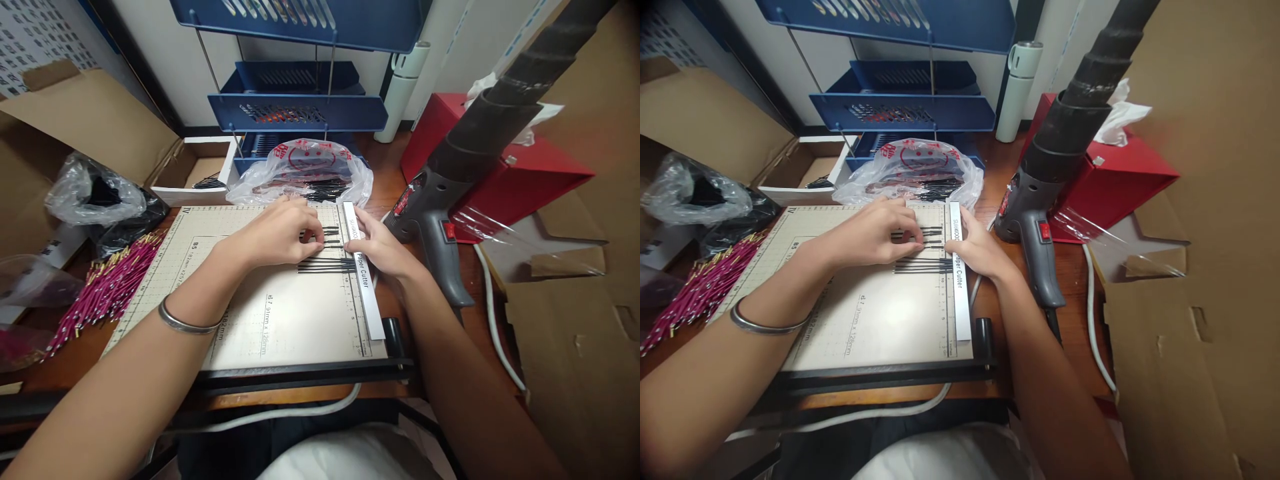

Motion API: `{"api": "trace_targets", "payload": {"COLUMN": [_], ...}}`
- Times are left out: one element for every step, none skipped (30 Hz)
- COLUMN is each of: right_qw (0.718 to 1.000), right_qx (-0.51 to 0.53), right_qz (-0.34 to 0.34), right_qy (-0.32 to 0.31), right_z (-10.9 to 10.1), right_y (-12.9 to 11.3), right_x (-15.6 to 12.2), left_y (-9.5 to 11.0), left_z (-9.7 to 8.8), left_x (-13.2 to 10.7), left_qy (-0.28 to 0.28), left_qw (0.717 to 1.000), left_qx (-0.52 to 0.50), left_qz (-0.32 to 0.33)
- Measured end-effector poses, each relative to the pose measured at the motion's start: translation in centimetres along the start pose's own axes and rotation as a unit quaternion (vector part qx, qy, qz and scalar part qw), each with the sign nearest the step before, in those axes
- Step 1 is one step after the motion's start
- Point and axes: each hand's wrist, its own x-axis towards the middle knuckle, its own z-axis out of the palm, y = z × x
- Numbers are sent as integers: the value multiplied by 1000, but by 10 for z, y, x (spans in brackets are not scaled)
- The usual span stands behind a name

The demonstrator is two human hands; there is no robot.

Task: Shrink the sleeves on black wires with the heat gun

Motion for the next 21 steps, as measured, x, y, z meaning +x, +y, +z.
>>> {"api": "trace_targets", "payload": {"right_qw": [1000, 1000, 1000, 1000, 1000, 1000, 1000, 1000, 1000, 999, 1000, 1000, 1000, 1000, 1000, 999, 999, 999, 999, 999, 999], "right_qx": [-3, -5, -8, -11, -14, -16, -18, -20, -21, -21, -21, -22, -23, -25, -27, -28, -29, -29, -29, -29, -28], "right_qz": [-4, -9, -13, -16, -17, -17, -18, -20, -23, -24, -22, -19, -15, -13, -12, -14, -15, -16, -16, -16, -16], "right_qy": [0, 1, 3, 4, 4, 3, 2, 2, 1, 1, 2, 3, 4, 5, 7, 9, 9, 10, 10, 11, 12], "right_z": [0, 0, 0, 0, 0, 0, 0, 0, 0, 0, 0, 1, 1, 1, 1, 1, 1, 1, 1, 1, 1], "right_y": [0, 0, 0, 0, 0, 1, 1, 1, 1, 1, 1, 1, 1, 1, 1, 1, 1, 1, 2, 2, 3], "right_x": [0, 0, 0, 0, 0, 0, 1, 1, 1, 1, 1, 1, 1, 1, 1, 1, 1, 1, 1, 1, 1], "left_y": [0, 0, 0, 1, 1, 1, 1, 1, 1, 1, 1, 1, 1, 1, 1, 1, 1, 1, 2, 2, 2], "left_z": [0, 0, 0, -1, -1, -1, -1, -1, -2, -2, -2, -2, -2, -2, -2, -1, -1, 0, 0, 1, 1], "left_x": [0, 0, 0, 0, 0, 0, 0, 0, 0, 0, 0, 0, 1, 1, 1, 1, 1, 1, 1, 2, 2], "left_qy": [0, 0, -1, -2, -3, -6, -8, -10, -12, -13, -14, -14, -14, -13, -12, -13, -13, -13, -12, -11, -9], "left_qw": [1000, 1000, 1000, 1000, 1000, 1000, 1000, 1000, 1000, 1000, 1000, 1000, 1000, 1000, 1000, 1000, 1000, 1000, 1000, 1000, 1000], "left_qx": [0, 0, 0, 0, -2, -3, -4, -5, -6, -5, -5, -3, -2, -1, 0, -1, -2, -4, -5, -4, -1], "left_qz": [-1, -2, -4, -5, -6, -8, -9, -11, -13, -15, -17, -17, -17, -17, -16, -14, -13, -11, -10, -9, -9]}}
